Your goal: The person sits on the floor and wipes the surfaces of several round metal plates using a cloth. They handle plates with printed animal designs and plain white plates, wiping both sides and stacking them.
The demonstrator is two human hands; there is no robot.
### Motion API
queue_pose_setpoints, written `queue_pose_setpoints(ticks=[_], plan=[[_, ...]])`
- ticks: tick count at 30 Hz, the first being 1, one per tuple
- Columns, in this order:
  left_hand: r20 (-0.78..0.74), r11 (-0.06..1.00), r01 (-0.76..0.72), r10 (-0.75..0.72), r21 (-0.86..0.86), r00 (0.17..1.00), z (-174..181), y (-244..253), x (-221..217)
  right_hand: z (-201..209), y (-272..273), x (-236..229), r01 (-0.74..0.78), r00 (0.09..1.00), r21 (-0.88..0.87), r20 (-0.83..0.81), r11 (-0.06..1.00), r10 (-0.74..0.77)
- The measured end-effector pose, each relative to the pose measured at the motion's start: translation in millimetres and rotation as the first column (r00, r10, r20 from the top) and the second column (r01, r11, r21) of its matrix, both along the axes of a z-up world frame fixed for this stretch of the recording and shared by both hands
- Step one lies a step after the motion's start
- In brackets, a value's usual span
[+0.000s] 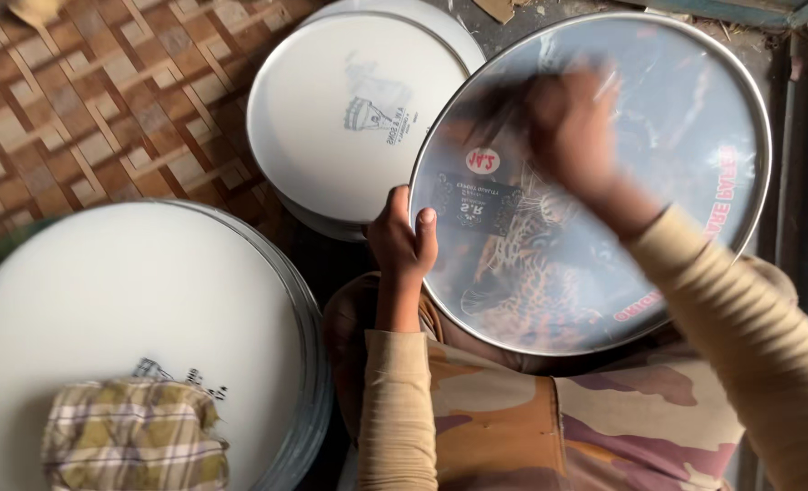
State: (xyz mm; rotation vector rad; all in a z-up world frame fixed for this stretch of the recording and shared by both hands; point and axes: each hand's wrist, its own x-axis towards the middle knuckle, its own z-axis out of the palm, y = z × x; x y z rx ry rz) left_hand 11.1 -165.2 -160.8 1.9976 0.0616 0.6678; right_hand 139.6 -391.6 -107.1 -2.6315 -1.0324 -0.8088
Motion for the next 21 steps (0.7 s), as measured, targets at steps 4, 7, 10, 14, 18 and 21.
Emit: queue_pose_setpoints(ticks=[4,7,10,14,18,21], plan=[[-0.1,1.0,-0.024,0.024,-0.005,0.995,-7.6,-5.0,3.2,-50.6,28.2,-142.0,-0.476,0.876,-0.326,-0.094,0.817,0.473],[0.004,0.997,-0.026,0.025,0.072,1.0,-2.2,-3.0,8.6,-60.8,10.4,-113.9,-0.458,0.857,-0.419,0.028,0.784,0.515],[0.042,0.999,-0.005,0.003,0.042,0.999,-2.9,-8.0,-5.6,-39.4,-26.6,-20.0,-0.056,0.996,-0.337,0.048,0.94,0.076],[0.098,0.998,-0.02,0.014,0.062,0.995,4.7,-7.0,3.6,6.7,-48.2,40.7,0.063,0.998,0.042,0.016,0.997,-0.064],[0.053,0.998,-0.035,0.032,0.056,0.998,-1.9,-5.4,0.3,-10.5,0.3,-78.7,0.075,0.994,-0.321,0.096,0.944,-0.046],[-0.006,0.994,-0.052,0.053,0.101,0.999,-6.4,-7.1,3.6,-21.8,6.8,-150.7,-0.58,0.772,-0.184,-0.435,0.794,0.463]])
